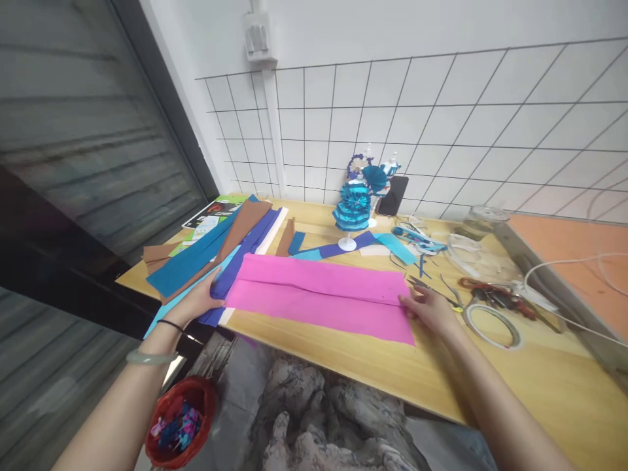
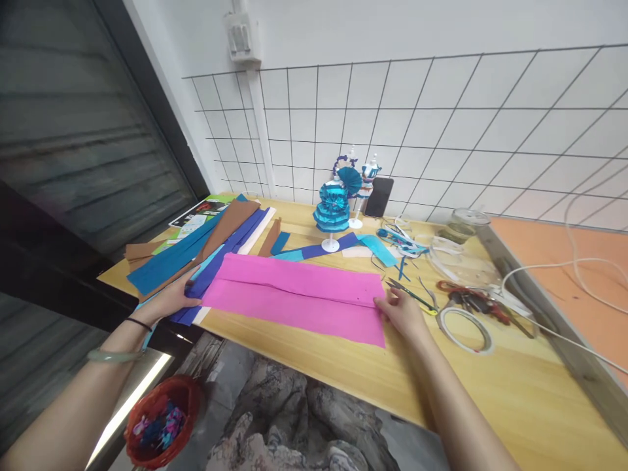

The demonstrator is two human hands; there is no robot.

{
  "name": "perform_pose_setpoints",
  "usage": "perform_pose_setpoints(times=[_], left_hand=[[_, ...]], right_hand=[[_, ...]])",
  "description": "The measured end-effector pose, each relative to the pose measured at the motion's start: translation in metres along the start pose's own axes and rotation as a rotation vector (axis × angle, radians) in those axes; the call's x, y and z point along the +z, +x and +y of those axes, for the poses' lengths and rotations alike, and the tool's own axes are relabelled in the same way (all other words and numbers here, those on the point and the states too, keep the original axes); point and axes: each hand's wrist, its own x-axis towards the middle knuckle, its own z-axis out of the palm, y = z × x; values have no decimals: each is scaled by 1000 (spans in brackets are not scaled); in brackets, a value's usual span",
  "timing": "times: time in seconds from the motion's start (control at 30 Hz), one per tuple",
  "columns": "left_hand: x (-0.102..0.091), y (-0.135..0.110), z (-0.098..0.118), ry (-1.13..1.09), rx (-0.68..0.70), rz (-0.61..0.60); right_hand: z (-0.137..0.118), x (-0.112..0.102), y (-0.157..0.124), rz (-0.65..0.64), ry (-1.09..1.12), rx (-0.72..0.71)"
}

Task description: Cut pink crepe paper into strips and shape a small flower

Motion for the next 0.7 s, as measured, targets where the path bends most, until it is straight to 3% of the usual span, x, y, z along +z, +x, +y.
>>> perform_pose_setpoints(times=[0.13,0.23,0.33,0.47,0.6,0.7], left_hand=[[-7,7,-13,21,15,-68],[-11,10,-21,30,-14,-66],[-12,11,-27,31,-32,-60],[-14,13,-38,107,-48,-42],[-17,14,-44,335,-40,71],[-4,6,-26,563,-41,217]], right_hand=[[-12,9,7,61,-167,-64],[-12,11,6,-16,-128,-77],[-10,3,8,-51,-106,-57],[-2,-19,20,74,-246,-27],[9,-34,31,128,-307,-10],[19,-34,28,164,-311,-84]])
